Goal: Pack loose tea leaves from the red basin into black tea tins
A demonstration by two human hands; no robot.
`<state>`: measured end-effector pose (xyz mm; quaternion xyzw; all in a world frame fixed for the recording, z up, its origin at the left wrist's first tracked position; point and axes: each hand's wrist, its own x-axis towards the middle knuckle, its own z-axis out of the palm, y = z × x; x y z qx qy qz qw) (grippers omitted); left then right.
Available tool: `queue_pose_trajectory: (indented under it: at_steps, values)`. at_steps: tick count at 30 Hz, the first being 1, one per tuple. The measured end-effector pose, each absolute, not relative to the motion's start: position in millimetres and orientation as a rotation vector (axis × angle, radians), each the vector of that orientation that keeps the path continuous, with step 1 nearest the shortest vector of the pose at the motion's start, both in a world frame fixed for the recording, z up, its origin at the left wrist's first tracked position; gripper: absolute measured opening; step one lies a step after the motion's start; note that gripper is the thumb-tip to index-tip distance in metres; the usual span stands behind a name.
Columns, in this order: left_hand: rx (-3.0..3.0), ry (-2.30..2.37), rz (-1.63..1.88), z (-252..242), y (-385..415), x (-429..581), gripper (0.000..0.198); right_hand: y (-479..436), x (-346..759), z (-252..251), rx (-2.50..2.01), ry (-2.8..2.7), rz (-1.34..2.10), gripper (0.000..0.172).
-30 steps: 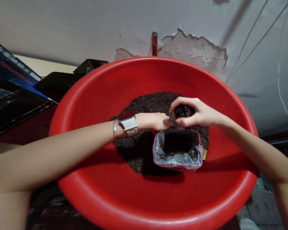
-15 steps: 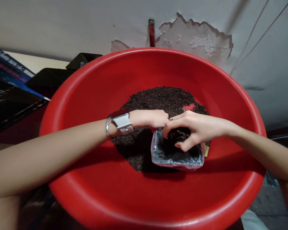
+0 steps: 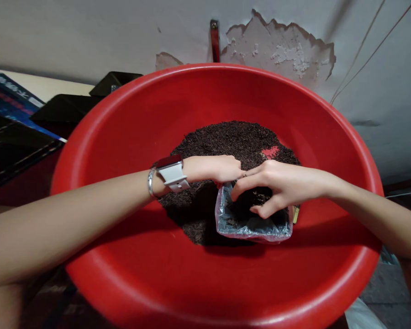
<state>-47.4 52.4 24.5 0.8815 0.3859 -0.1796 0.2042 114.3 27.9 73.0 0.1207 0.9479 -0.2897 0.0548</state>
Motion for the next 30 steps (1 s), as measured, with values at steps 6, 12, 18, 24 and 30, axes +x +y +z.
queue_pose_trajectory:
  at_steps: [6,12,18,24,30]
  values:
    - [2.587,1.007,-0.592,29.3,50.1,-47.4,0.032,26.7,115.2,72.0,0.345,2.865,-0.818,0.036]
    - [2.606,0.999,-0.646,29.0,50.0,-46.9,0.031,27.4,115.5,68.9,0.305,2.844,-0.815,0.039]
    - [2.68,0.977,-0.662,24.4,53.8,-48.9,0.029,26.9,114.6,60.0,0.292,2.766,-0.762,0.044]
    - [2.686,0.978,-0.607,23.8,53.3,-48.5,0.026,26.9,113.5,59.2,0.345,2.739,-0.728,0.047]
    - [2.698,0.896,-0.514,14.9,57.6,-54.2,0.023,25.9,112.2,64.5,0.386,2.804,-0.813,0.036]
